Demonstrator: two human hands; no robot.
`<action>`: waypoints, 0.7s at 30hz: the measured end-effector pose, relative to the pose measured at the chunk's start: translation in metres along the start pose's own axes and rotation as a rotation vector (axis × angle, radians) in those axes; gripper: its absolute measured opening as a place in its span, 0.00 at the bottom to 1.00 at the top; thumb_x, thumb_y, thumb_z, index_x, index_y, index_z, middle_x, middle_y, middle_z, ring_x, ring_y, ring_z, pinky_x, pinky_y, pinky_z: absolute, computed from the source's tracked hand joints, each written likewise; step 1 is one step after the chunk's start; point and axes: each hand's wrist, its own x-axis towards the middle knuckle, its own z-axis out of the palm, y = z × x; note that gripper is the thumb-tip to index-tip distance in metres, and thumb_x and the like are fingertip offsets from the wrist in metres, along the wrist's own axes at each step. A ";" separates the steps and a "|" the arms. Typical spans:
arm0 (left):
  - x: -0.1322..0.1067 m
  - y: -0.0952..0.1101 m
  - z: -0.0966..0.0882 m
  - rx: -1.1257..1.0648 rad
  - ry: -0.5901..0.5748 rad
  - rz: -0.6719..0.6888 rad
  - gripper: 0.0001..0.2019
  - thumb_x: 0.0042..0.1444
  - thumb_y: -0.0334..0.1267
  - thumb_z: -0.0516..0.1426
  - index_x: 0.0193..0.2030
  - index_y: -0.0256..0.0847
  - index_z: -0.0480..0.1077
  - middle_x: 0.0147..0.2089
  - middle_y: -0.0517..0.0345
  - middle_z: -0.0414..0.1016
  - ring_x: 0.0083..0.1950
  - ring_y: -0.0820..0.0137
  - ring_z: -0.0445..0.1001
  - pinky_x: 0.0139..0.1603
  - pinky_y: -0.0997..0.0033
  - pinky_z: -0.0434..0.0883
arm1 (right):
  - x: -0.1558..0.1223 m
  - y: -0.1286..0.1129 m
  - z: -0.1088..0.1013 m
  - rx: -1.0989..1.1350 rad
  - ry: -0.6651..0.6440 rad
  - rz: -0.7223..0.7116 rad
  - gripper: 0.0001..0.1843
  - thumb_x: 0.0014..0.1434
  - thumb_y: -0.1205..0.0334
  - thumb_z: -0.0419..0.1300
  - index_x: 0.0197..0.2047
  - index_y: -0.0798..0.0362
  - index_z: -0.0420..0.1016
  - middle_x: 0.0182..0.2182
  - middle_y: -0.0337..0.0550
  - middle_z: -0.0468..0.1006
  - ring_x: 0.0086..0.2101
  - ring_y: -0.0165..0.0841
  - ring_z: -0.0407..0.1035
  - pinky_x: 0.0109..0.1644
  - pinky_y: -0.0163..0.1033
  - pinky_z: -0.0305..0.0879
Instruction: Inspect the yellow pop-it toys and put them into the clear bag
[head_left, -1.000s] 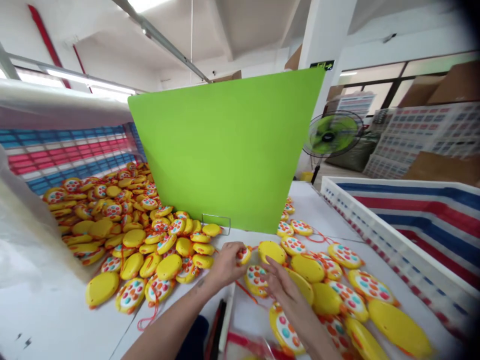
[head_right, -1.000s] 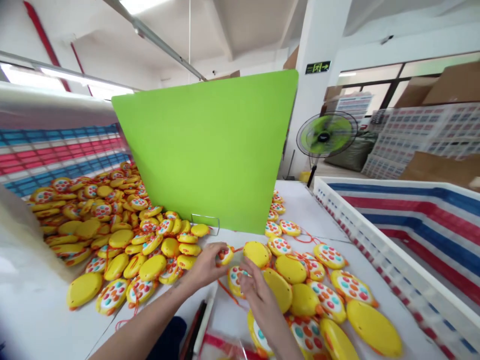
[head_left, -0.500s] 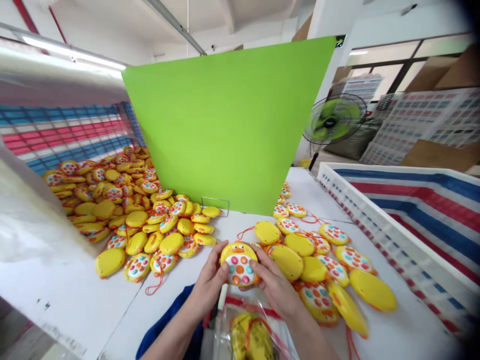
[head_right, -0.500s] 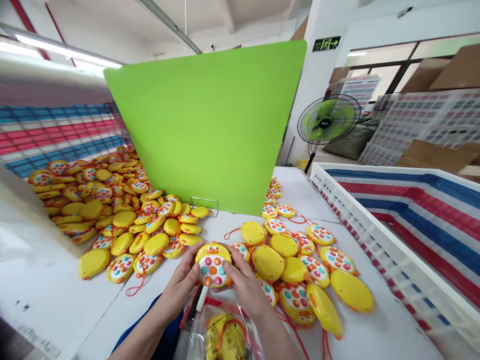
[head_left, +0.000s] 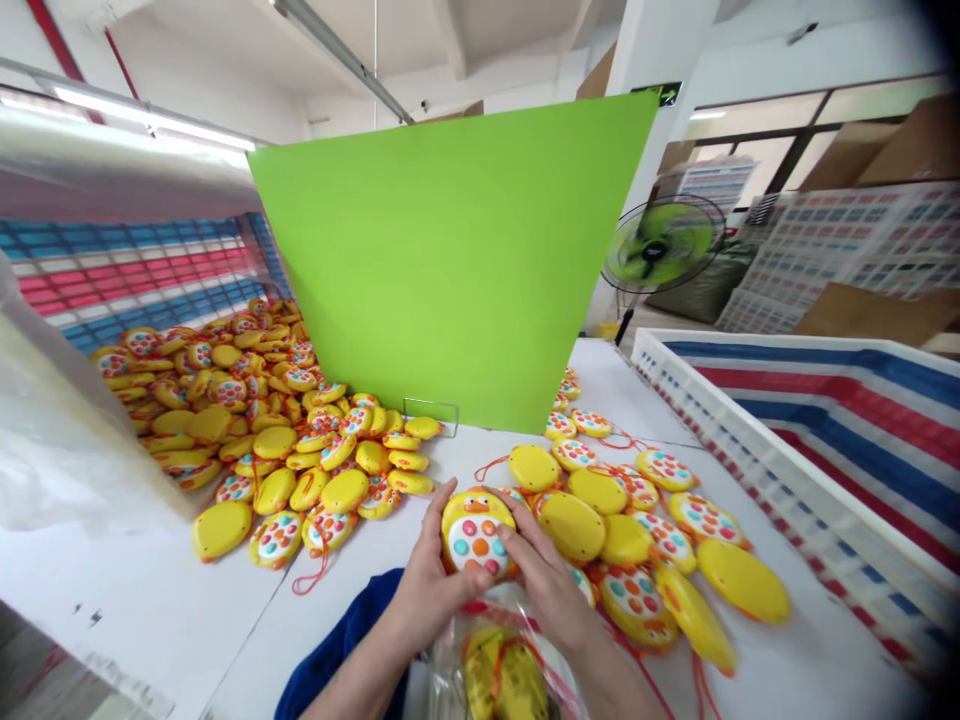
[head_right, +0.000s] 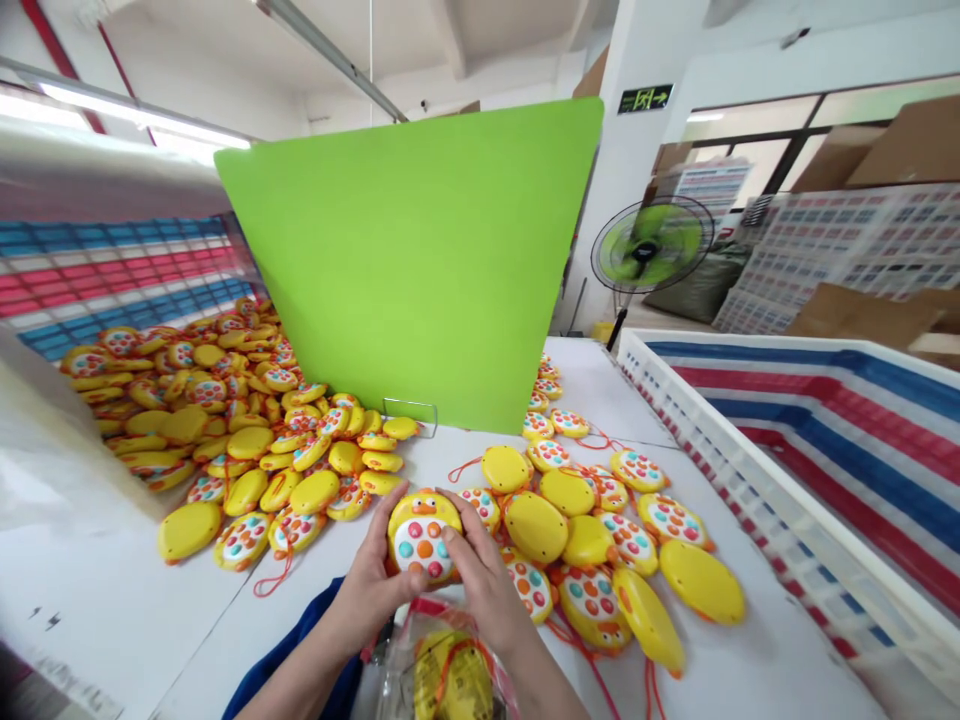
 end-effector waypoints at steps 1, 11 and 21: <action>-0.001 0.001 0.001 0.006 -0.002 -0.005 0.49 0.42 0.43 0.68 0.67 0.47 0.46 0.59 0.49 0.66 0.54 0.57 0.70 0.54 0.61 0.69 | 0.000 0.000 0.000 0.020 -0.012 0.019 0.31 0.57 0.44 0.55 0.61 0.45 0.63 0.60 0.44 0.66 0.54 0.42 0.65 0.50 0.43 0.70; 0.004 -0.002 -0.003 0.030 0.134 -0.021 0.25 0.55 0.48 0.58 0.57 0.43 0.62 0.47 0.53 0.73 0.44 0.64 0.74 0.44 0.66 0.71 | -0.008 -0.012 -0.005 -0.001 -0.239 0.035 0.37 0.56 0.45 0.59 0.65 0.46 0.55 0.63 0.47 0.61 0.54 0.43 0.65 0.50 0.45 0.71; 0.015 -0.005 -0.009 0.392 0.120 0.038 0.27 0.56 0.51 0.56 0.59 0.42 0.62 0.56 0.48 0.68 0.56 0.58 0.67 0.54 0.58 0.68 | 0.010 -0.001 -0.030 -0.645 -0.110 -0.189 0.29 0.62 0.53 0.51 0.65 0.47 0.55 0.61 0.48 0.64 0.60 0.43 0.59 0.63 0.53 0.54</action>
